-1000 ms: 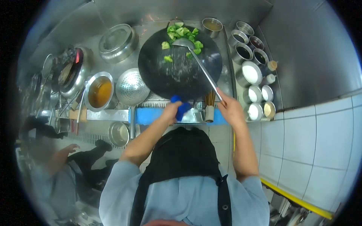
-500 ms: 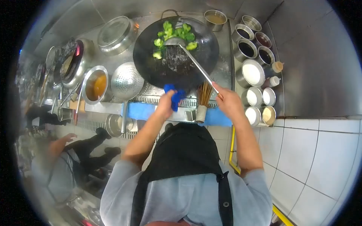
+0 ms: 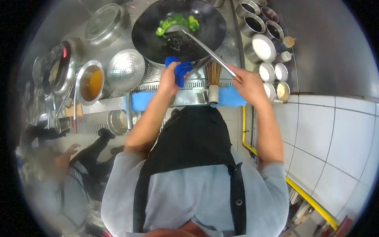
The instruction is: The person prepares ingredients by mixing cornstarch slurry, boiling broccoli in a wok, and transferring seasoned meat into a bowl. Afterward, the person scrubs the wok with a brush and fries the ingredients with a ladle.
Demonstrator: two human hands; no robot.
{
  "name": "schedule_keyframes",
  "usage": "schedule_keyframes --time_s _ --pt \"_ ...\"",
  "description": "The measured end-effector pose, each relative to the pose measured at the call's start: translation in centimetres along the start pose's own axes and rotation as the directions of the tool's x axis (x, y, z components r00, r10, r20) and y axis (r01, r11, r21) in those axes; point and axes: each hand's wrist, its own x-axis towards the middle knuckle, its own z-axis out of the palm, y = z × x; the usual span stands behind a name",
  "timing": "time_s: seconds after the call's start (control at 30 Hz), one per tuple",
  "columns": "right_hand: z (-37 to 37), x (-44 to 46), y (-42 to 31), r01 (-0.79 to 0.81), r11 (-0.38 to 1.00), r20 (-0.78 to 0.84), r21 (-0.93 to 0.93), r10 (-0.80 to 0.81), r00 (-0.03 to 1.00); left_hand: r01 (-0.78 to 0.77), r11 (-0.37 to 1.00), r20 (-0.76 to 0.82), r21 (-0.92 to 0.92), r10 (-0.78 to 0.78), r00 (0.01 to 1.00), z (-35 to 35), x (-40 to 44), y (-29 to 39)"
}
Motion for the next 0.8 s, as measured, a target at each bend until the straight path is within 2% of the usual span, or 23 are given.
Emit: schedule_keyframes --time_s 0.07,0.1,0.13,0.17,0.2,0.27,0.33,0.4,0.47,0.5,0.63,0.7,0.73,0.77,0.8 --pt "2.9 0.7 0.1 0.052 0.999 -0.105 -0.007 -0.053 0.993 -0.057 0.998 -0.059 -0.01 0.056 0.997 -2.8 0.7 -4.6" --pt "3.0 -0.1 -0.8 -0.002 0.996 -0.144 0.093 0.015 0.989 -0.053 0.999 -0.062 0.012 0.054 0.997 -3.6 0.0 -5.7" --pt "3.5 -1.4 -1.4 -0.061 0.979 -0.161 0.195 0.093 0.983 -0.024 0.999 -0.035 0.041 0.025 0.999 -3.8 -1.6 -5.3" --pt "3.7 -2.9 -0.5 0.018 0.965 -0.204 0.262 0.037 0.978 -0.019 0.997 -0.022 0.068 0.021 1.0 -3.6 -2.0 -4.7" --pt "3.4 -4.4 0.0 0.001 0.965 -0.201 0.262 0.053 0.978 -0.007 0.995 -0.016 0.097 0.008 1.0 -3.5 -3.0 -4.0" --pt "3.1 -7.8 -0.2 -0.099 0.753 -0.077 0.651 0.196 0.978 0.076 0.995 0.005 0.064 -0.077 0.997 -2.0 -2.5 -0.1" --pt "3.1 -9.9 -1.8 -0.059 0.773 -0.105 0.631 0.161 0.981 0.084 0.996 0.102 -0.026 -0.081 0.991 -1.4 0.1 2.1" --pt "3.3 -10.7 -3.8 -0.168 0.656 -0.053 0.736 0.303 0.951 0.104 0.994 0.189 -0.027 -0.097 0.977 -1.9 2.3 2.8" --pt "3.8 -10.3 -4.6 -0.127 0.628 -0.082 0.768 0.292 0.953 0.14 0.985 0.169 -0.106 -0.121 0.978 -1.4 3.1 3.0" --pt "3.9 -10.4 -5.3 -0.147 0.599 -0.066 0.787 0.318 0.946 0.219 0.968 0.139 -0.122 -0.201 0.97 -0.9 2.5 3.8" --pt "3.7 -11.2 -6.5 -0.175 0.513 -0.029 0.841 0.364 0.931 0.236 0.965 0.138 -0.115 -0.22 0.966 -1.0 3.3 3.3" --pt "3.8 -11.6 -6.7 -0.166 0.39 0.002 0.905 0.389 0.921 0.12 0.993 0.113 0.001 -0.12 0.986 -3.2 5.2 1.7" --pt "4.5 -11.7 -7.0 -0.138 0.383 -0.013 0.913 0.368 0.93 -0.009 1.0 0.051 0.001 0.009 0.999 -3.5 4.3 0.7" --pt "5.3 -12.0 -7.2 -0.173 0.342 0.023 0.924 0.402 0.915 -0.161 0.982 -0.012 0.101 0.164 0.986 -5.9 6.7 -2.4" --pt "5.8 -12.1 -7.1 -0.213 0.303 0.06 0.929 0.444 0.894 -0.257 0.926 -0.056 0.276 0.283 0.958 -6.5 5.2 -3.4"
